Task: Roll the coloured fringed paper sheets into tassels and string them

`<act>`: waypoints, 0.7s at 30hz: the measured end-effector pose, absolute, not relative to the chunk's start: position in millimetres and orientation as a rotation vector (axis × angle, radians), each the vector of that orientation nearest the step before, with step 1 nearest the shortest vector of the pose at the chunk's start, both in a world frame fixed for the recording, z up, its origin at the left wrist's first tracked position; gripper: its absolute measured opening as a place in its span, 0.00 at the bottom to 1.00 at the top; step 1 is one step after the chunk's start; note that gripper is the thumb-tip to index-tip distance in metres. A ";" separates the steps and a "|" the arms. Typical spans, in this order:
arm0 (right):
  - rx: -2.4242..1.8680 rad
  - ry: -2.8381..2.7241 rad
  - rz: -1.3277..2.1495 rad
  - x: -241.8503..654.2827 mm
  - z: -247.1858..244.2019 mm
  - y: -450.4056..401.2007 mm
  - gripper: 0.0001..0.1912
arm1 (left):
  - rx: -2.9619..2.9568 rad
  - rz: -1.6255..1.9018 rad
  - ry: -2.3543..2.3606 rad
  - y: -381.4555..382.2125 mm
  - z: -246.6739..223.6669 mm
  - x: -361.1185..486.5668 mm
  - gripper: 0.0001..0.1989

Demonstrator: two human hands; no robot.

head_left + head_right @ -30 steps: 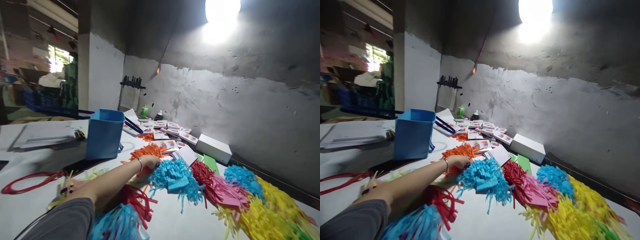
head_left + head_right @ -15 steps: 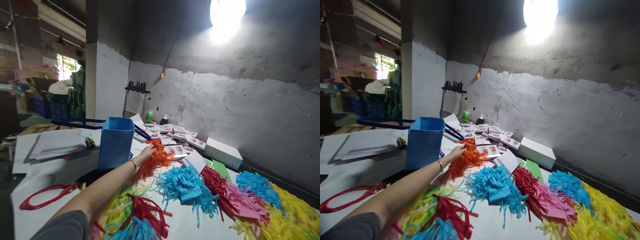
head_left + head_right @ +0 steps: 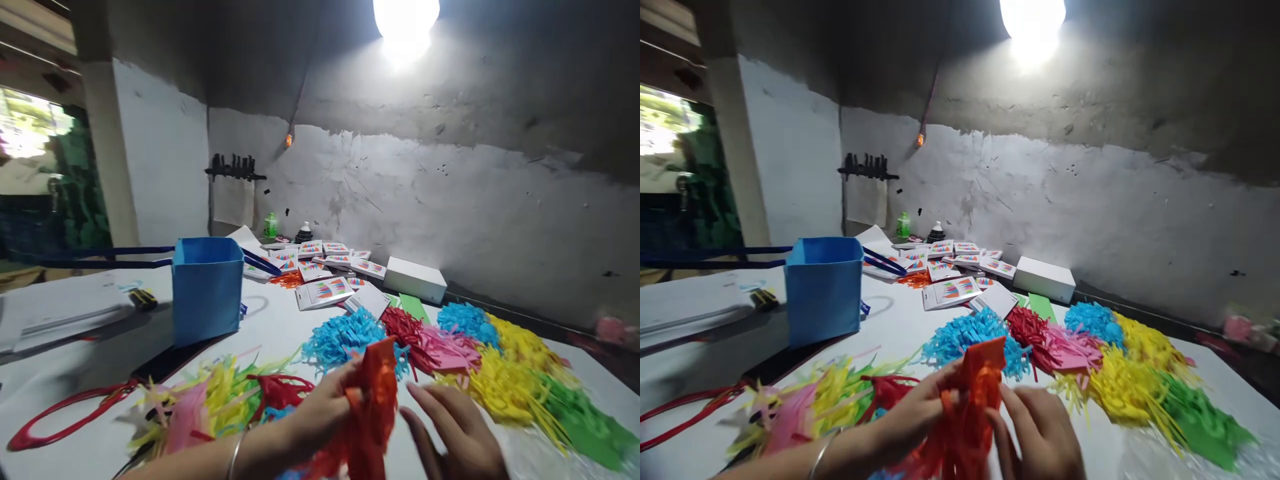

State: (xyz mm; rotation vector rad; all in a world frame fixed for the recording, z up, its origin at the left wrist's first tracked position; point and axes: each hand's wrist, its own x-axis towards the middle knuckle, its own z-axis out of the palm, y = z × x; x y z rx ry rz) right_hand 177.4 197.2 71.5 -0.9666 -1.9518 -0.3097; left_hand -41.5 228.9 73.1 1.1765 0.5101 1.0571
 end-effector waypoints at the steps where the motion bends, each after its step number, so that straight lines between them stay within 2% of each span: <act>1: -0.904 -1.997 -0.388 166.1 74.0 198.6 0.15 | 1.145 1.046 0.488 217.3 66.6 -30.6 0.22; 4: -1.005 -1.948 -0.358 144.8 69.0 198.9 0.12 | 1.082 1.088 0.514 197.1 39.5 -9.8 0.25; 8: -1.192 -1.869 0.140 151.4 48.4 178.1 0.11 | 0.947 1.105 0.650 185.8 5.4 3.3 0.31; 11: -1.284 -1.713 0.641 164.2 42.3 160.9 0.13 | 0.881 1.048 0.629 172.3 -0.7 11.1 0.26; 13: -1.231 -1.652 0.849 171.1 42.8 153.4 0.13 | 0.875 1.010 0.594 162.0 2.3 15.5 0.20; 21: -1.124 -1.642 0.871 193.2 34.5 129.8 0.14 | 0.808 1.014 0.571 138.3 1.7 27.7 0.15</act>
